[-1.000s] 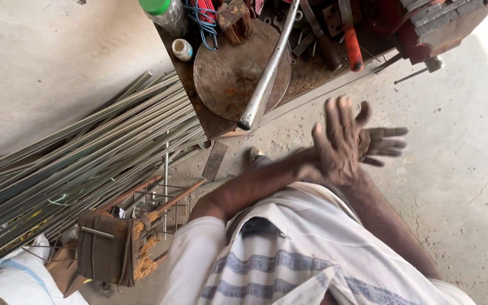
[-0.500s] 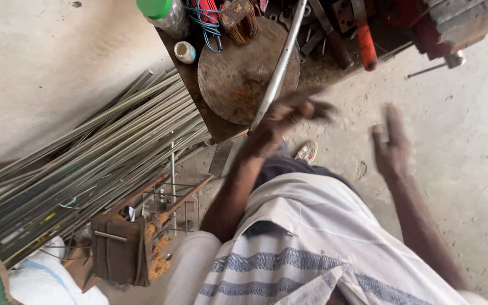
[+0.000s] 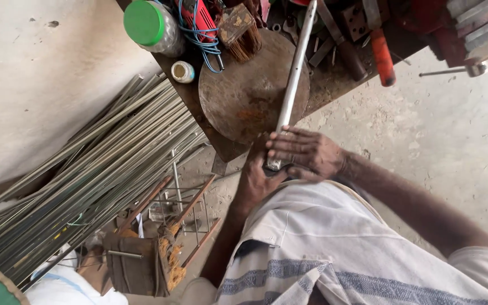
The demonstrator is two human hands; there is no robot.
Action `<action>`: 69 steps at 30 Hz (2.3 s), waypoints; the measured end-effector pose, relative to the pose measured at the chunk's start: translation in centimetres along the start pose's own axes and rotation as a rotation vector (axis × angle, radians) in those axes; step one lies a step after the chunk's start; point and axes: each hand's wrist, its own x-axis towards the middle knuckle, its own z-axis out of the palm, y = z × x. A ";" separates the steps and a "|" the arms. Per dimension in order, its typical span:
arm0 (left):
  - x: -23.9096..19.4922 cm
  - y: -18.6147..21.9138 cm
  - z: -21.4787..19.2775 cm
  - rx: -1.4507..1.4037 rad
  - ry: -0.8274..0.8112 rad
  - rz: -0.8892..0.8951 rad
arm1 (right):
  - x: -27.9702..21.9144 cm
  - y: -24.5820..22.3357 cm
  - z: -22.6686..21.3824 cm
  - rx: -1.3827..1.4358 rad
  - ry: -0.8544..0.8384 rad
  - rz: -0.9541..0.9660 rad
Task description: The recorder uses a hand file to smooth the edges of a metal tube and a metal plate at a workbench.
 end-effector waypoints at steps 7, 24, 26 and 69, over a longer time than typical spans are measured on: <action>0.7 -1.8 0.9 0.178 0.057 0.160 | -0.3 8.2 -1.1 -0.071 0.065 0.118; 0.7 -2.2 0.8 0.175 0.028 0.162 | 2.9 21.5 -10.3 -0.550 -0.197 0.556; 0.7 -2.1 0.9 0.175 0.027 0.154 | 1.9 22.1 -9.0 -0.792 -0.262 0.534; 7.9 -3.1 -1.3 -0.007 -0.225 0.205 | 0.8 -1.2 4.1 0.279 0.188 0.760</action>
